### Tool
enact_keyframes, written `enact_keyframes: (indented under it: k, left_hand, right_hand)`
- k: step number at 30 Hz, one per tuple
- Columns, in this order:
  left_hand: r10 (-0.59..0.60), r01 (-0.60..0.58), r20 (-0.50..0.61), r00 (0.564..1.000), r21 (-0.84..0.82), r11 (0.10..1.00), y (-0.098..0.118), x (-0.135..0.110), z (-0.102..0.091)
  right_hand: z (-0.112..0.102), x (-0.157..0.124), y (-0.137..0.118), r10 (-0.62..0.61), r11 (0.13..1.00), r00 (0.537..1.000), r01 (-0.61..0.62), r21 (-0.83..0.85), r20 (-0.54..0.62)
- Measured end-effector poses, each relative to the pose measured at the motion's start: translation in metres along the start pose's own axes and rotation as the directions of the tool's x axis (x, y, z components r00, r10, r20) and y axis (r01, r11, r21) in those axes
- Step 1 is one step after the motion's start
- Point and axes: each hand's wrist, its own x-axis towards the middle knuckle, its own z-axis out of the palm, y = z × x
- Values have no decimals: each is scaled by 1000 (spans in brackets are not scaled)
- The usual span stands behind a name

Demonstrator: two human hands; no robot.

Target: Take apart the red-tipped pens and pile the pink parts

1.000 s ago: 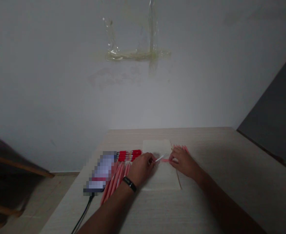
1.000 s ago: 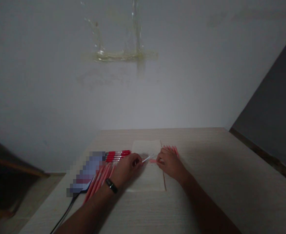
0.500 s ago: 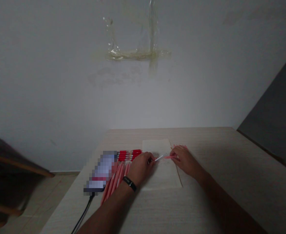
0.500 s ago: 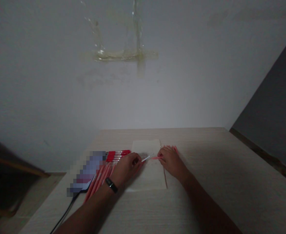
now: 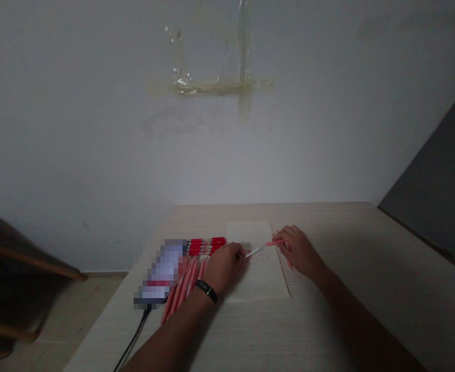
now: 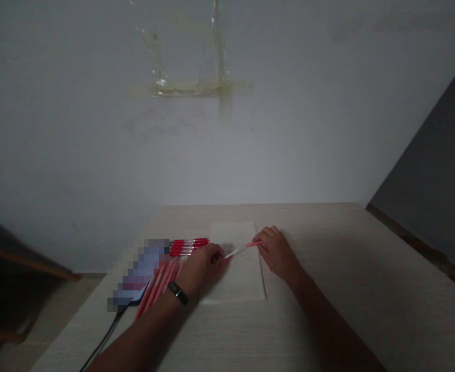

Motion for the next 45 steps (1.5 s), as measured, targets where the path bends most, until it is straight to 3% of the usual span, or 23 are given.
enact_keyframes:
  k: [13,19,25,30,38,45]
  left_hand:
    - [-27,27,45,999,14,1000,4,0,-4]
    - [35,-34,35,999,-41,999,4,0,-2]
    - [112,-110,35,993,-64,992,6,1,-1]
    - [150,-143,47,988,-127,981,7,0,-1]
    - [170,-150,48,984,-283,947,14,-2,-2]
    - [127,-130,-28,992,-295,947,12,0,-5]
  right_hand:
    - [1,-1,-4,2,1000,999,0,-28,54]
    - [0,-1,-8,1,1000,996,2,-30,91]
    - [3,-4,-29,-1,999,989,6,-35,150]
    - [7,-3,-42,-91,994,968,72,85,233]
    - [5,-2,-43,-98,977,977,58,204,192]
    - [10,-5,-37,-55,991,980,30,132,189]
